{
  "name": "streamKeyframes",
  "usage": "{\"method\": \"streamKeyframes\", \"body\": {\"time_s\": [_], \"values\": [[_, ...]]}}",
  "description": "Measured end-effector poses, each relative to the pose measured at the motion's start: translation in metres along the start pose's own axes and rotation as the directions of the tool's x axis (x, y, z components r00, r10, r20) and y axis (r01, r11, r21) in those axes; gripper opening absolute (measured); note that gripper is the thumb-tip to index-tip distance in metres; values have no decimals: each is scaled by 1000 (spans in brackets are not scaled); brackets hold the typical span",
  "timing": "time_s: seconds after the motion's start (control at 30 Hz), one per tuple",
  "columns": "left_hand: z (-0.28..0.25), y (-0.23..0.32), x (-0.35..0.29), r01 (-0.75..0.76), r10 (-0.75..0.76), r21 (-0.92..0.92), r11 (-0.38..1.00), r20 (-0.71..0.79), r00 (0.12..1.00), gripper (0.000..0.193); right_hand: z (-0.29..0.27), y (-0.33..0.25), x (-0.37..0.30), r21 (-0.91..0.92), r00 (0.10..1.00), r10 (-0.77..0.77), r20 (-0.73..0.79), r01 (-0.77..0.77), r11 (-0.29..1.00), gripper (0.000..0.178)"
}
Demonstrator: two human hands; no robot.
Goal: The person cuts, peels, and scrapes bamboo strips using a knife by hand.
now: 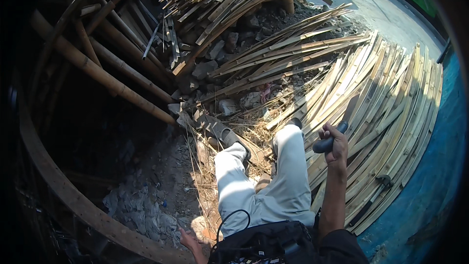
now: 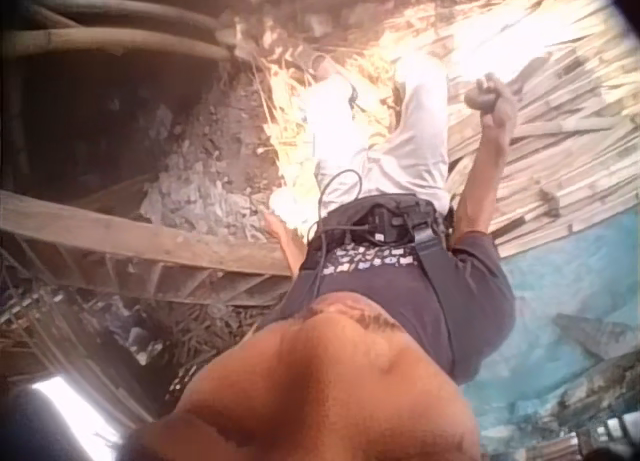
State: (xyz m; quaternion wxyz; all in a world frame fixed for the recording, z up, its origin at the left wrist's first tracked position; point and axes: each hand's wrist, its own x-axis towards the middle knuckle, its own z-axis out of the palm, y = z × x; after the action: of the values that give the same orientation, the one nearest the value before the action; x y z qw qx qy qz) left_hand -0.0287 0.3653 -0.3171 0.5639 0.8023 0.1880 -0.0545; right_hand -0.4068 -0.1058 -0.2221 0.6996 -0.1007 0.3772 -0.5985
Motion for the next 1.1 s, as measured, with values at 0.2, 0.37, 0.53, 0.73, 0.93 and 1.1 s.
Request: {"method": "streamKeyframes", "body": {"time_s": [0.2, 0.37, 0.53, 0.73, 0.93, 1.1], "values": [[101, 30, 32, -237, 214, 155, 959, 150, 965, 30, 66, 36, 63, 70, 1000, -11, -28, 13, 997, 11], [235, 93, 10, -312, 258, 35, 950, 480, 839, 13, 106, 90, 137, -75, 997, -67, -47, 63, 995, 15], [389, 122, 8, -370, 286, -4, 929, 644, 710, 14, 158, 154, 184, -26, 991, 101, -89, -104, 994, 14], [631, 104, 20, -617, 371, -41, 786, 829, 417, 22, 126, 223, 233, -34, 932, 356, -73, -359, 933, 11], [845, 31, 26, -737, 262, 56, 674, 914, 309, 22, 128, 226, 219, -61, 743, 658, -122, -668, 742, 10], [950, -27, -22, -822, 153, 107, 560, 961, 229, 32, 108, 190, 245, -27, 635, 732, -245, -759, 650, 7]]}}
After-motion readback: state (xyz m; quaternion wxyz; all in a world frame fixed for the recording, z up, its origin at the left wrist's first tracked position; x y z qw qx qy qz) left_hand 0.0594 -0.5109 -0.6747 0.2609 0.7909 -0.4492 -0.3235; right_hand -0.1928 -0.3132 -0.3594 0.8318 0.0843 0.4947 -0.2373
